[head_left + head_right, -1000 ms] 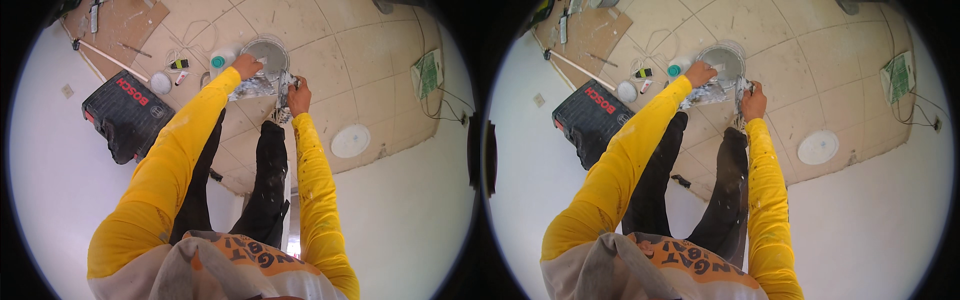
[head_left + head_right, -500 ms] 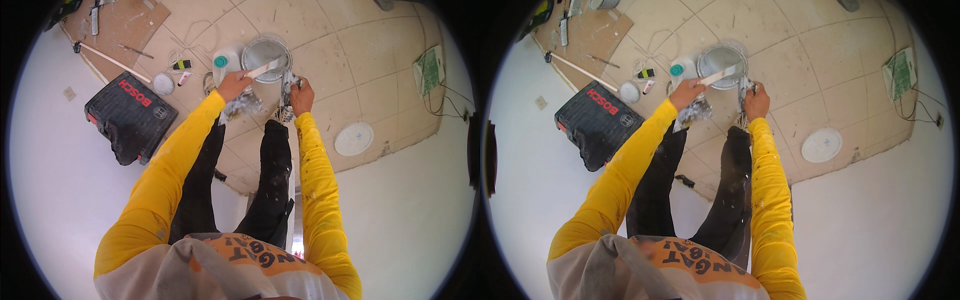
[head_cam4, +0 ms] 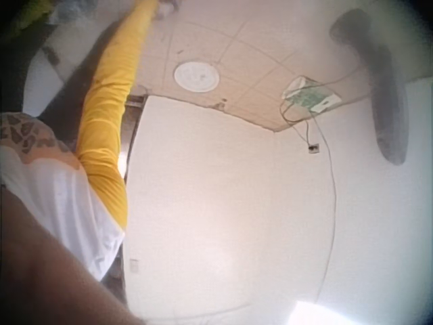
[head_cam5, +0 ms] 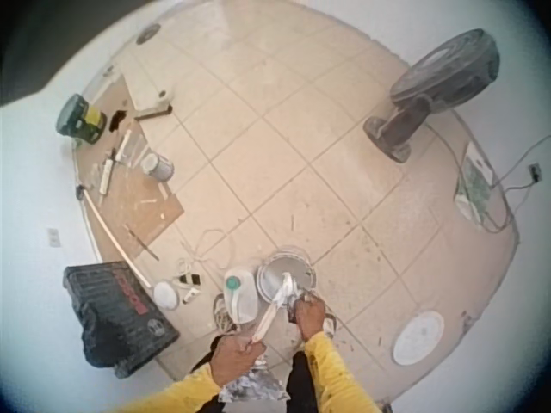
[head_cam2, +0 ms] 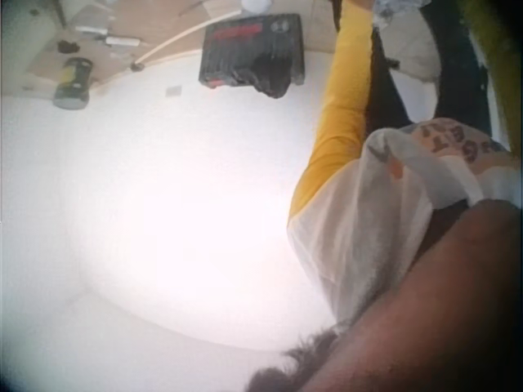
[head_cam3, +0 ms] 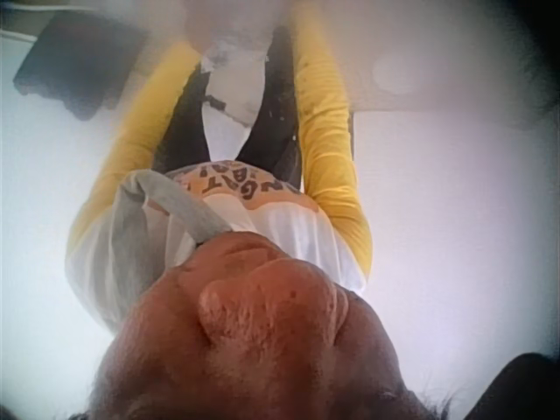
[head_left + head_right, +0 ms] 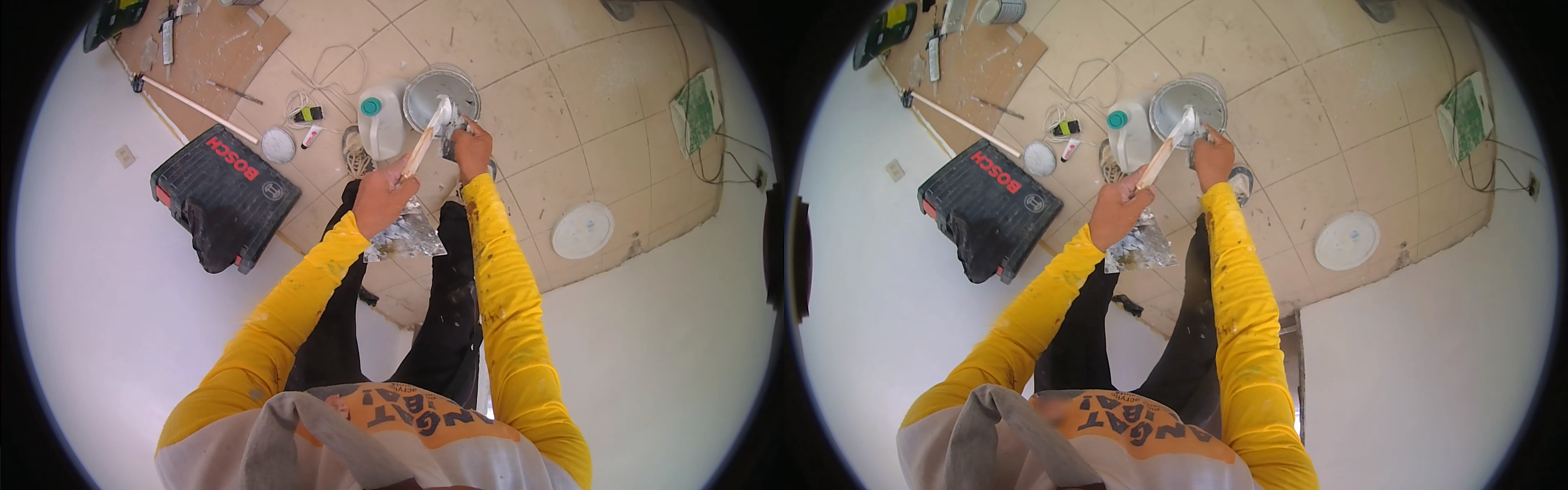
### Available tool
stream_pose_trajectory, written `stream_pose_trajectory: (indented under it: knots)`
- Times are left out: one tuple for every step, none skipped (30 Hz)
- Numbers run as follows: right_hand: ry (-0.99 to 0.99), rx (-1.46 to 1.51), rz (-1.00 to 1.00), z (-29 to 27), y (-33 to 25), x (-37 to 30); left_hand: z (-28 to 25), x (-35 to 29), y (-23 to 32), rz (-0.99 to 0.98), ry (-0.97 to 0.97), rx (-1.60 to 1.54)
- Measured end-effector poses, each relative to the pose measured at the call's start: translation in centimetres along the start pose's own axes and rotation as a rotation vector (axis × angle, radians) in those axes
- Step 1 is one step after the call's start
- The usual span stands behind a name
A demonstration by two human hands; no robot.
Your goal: The person uses a putty knife to scoop white plaster from a bucket and applies it to a wooden door. They spread the plaster across the door surface in repeated strokes, occasionally reloading the tool from the bucket.
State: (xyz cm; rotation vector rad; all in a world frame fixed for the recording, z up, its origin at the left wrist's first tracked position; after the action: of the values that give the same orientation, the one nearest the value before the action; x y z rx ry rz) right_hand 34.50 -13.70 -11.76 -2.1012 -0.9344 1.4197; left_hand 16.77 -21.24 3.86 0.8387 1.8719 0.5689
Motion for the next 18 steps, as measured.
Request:
stream_pose_trajectory:
  knots:
    - [-0.024, 0.093, 0.096, 0.2, 1.3, 0.7, 0.2, -0.1, 0.0, 0.003, 0.001, 0.050]
    - [-0.130, 0.227, 0.247, 0.2, 2.7, 1.4, -0.1, 0.0, 0.6, 0.033, 0.000, 0.153]
    - [-0.240, 0.359, 0.395, -0.2, 3.8, 2.2, -0.4, 0.1, 1.0, 0.039, 0.001, 0.207]
    - [-0.350, 0.491, 0.542, -0.4, 4.6, 2.6, -0.8, 0.3, 1.5, 0.044, 0.002, 0.261]
    - [-0.412, 0.512, 0.580, -0.4, 4.8, 2.9, -1.0, 0.5, 1.5, 0.050, 0.005, 0.316]
    - [-0.473, 0.532, 0.617, -0.4, 4.9, 3.2, -1.1, 0.8, 1.4, 0.067, 0.006, 0.341]
    - [-0.533, 0.551, 0.653, -0.3, 4.9, 3.4, -1.2, 1.4, 1.3, 0.084, 0.005, 0.366]
    - [-0.567, 0.556, 0.640, -0.5, 5.3, 4.1, -1.0, 2.1, 1.2, 0.103, 0.005, 0.385]
    - [-0.602, 0.560, 0.630, -0.5, 5.6, 4.4, -1.0, 2.8, 0.4, 0.116, 0.041, 0.365]
    - [-0.635, 0.565, 0.618, -0.5, 5.8, 4.7, -0.7, 3.9, -1.0, 0.130, 0.075, 0.342]
    - [-0.632, 0.543, 0.584, -0.6, 5.2, 4.6, -0.6, 4.9, -2.2, 0.140, 0.114, 0.322]
    - [-0.631, 0.520, 0.550, -1.0, 4.0, 4.1, -0.7, 5.7, -3.5, 0.036, 0.092, 0.323]
    - [-0.630, 0.496, 0.515, -1.4, 2.8, 3.5, -1.2, 6.7, -4.6, -0.026, 0.064, 0.289]
    - [-0.580, 0.442, 0.440, -2.4, 1.8, 3.0, -1.8, 7.8, -6.1, -0.085, 0.029, 0.251]
    - [-0.534, 0.389, 0.363, -3.3, 0.9, 2.4, -2.4, 8.4, -7.0, -0.143, -0.003, 0.214]
    - [-0.488, 0.336, 0.287, -4.2, 0.0, 1.8, -2.4, 8.2, -8.8, -0.408, -0.013, -0.105]
    - [-0.488, 0.290, 0.231, -4.9, -1.2, 0.8, -2.6, 8.6, -8.3, -0.380, 0.019, -0.249]
    - [-0.491, 0.243, 0.178, -5.4, -2.4, -0.2, -2.7, 9.0, -7.9, -0.352, 0.052, -0.391]
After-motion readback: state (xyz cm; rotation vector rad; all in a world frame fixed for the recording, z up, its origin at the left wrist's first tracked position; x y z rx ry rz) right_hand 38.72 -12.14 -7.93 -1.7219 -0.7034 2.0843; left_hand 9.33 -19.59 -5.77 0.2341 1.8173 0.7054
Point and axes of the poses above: each hand's wrist, its own x-axis towards the middle knuckle, its own z-axis out of the palm, y = z × x, the point moved 6 cm from there along x, towards the middle knuckle, and after that the axes turned 11 degrees about y, right-handed, at the moved point
